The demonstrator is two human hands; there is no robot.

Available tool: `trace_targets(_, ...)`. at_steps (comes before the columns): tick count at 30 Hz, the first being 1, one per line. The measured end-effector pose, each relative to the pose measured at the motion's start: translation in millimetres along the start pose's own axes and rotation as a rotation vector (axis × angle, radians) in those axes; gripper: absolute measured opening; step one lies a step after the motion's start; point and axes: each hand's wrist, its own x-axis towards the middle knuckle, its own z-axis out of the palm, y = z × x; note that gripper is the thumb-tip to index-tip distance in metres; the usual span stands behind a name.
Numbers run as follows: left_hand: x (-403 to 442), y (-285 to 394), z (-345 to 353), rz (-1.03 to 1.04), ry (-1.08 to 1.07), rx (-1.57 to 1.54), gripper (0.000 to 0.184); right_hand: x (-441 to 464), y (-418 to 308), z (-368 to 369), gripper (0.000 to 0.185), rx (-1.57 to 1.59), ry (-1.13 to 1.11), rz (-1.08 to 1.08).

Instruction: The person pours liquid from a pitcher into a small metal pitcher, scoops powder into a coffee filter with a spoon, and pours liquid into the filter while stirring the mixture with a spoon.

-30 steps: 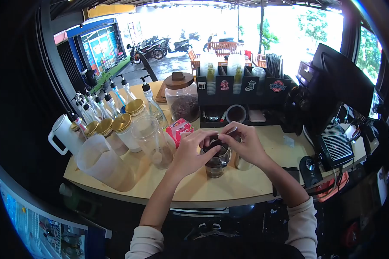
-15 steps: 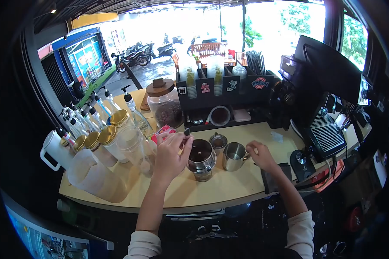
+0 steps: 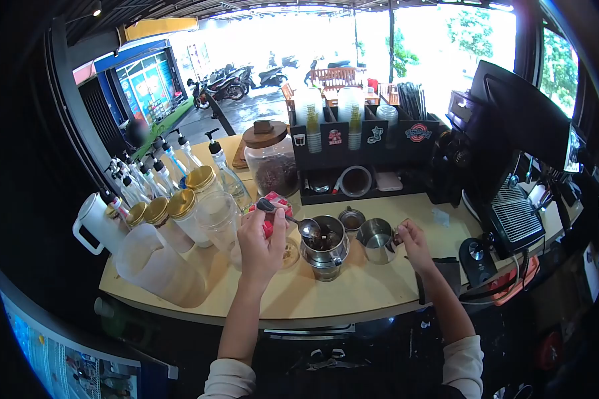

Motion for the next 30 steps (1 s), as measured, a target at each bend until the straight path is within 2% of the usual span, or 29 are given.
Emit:
trace_targets(5,-1,-7,-2,0.047,0.019,-0.033,0.013,22,-44,8,0.020,-0.032,0.027,-0.055)
trace_targets(8,-2,-5,-3,0.025,0.025,-0.062,0.013,39,-70,13,0.020,0.045,-0.050,-0.130)
trace_targets(16,-2,-1,1,-0.056,0.027,-0.126,0.012,57,-136,47,0.016,0.062,-0.145,-0.121)
trace_targets(22,-1,-8,5,0.044,0.045,-0.093,0.010,67,-144,61,0.019,0.007,-0.195,-0.145)
trace_targets(30,0,-9,6,0.038,0.044,-0.098,0.010,74,-143,68,0.021,-0.110,-0.213,-0.175)
